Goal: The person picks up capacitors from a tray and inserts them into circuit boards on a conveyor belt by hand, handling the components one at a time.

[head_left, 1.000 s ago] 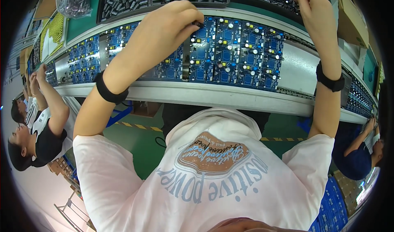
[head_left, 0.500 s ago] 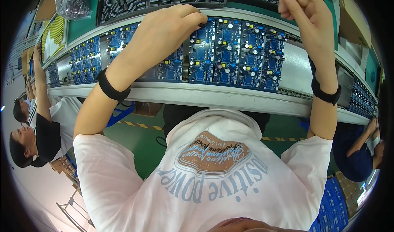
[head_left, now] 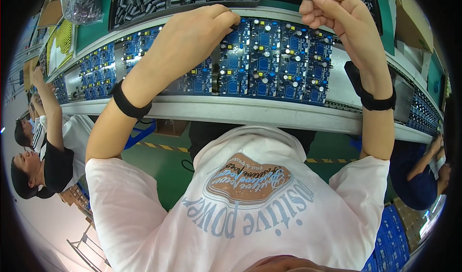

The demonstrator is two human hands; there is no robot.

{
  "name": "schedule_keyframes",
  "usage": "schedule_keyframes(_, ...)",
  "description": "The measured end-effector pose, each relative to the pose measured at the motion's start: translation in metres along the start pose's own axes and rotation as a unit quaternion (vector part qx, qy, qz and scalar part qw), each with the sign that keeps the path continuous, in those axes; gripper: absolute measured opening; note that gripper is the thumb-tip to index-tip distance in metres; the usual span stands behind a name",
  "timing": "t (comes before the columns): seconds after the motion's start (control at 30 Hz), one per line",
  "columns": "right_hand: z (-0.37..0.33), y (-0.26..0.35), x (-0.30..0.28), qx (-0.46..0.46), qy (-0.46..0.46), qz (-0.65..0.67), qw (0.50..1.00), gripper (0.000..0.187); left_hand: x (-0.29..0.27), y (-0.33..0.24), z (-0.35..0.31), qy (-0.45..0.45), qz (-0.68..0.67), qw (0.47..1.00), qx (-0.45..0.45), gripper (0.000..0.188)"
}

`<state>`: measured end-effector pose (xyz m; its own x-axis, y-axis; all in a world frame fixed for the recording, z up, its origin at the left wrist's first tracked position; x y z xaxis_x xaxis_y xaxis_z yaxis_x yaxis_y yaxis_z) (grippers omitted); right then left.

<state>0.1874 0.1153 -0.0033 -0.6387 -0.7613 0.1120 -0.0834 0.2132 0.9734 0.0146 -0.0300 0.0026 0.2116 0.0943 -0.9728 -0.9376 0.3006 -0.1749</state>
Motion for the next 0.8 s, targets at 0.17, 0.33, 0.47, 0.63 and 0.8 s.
schedule_keyframes(0.17, -0.002, 0.003, 0.003, 0.005, 0.0, -0.025, 1.0, 0.018, -0.003, -0.002, 0.002, -0.023, -0.012, 1.0, 0.011, 0.022)
schedule_keyframes(0.33, -0.004, 0.009, 0.009, -0.022, 0.003, -0.084, 0.996, 0.015, -0.003, -0.002, 0.002, -0.015, -0.015, 1.0, 0.0, 0.026)
schedule_keyframes(0.47, 0.013, 0.003, 0.021, -0.378, 0.318, 0.26, 0.83, 0.014, -0.004, -0.004, 0.005, -0.007, -0.003, 1.0, 0.025, 0.029)
schedule_keyframes(0.63, -0.005, 0.008, 0.014, -0.037, 0.02, -0.053, 0.998, 0.015, 0.0, -0.004, -0.001, 0.01, 0.02, 1.0, 0.01, 0.033)
schedule_keyframes(0.8, -0.004, 0.008, 0.011, -0.036, 0.026, -0.054, 0.998, 0.016, 0.0, -0.006, 0.002, 0.005, 0.026, 0.999, 0.036, 0.031)
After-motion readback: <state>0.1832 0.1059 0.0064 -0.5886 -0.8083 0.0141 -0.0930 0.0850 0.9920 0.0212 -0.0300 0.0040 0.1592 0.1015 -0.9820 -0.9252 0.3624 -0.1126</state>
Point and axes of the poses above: each hand's wrist, its own z-axis towards the middle knuckle, its own x-axis out of the palm, y = z × x, the point moved 7 cm from there along z, towards the middle knuckle, and after that the axes turned 1 degree about -z, right-handed, at the moved point
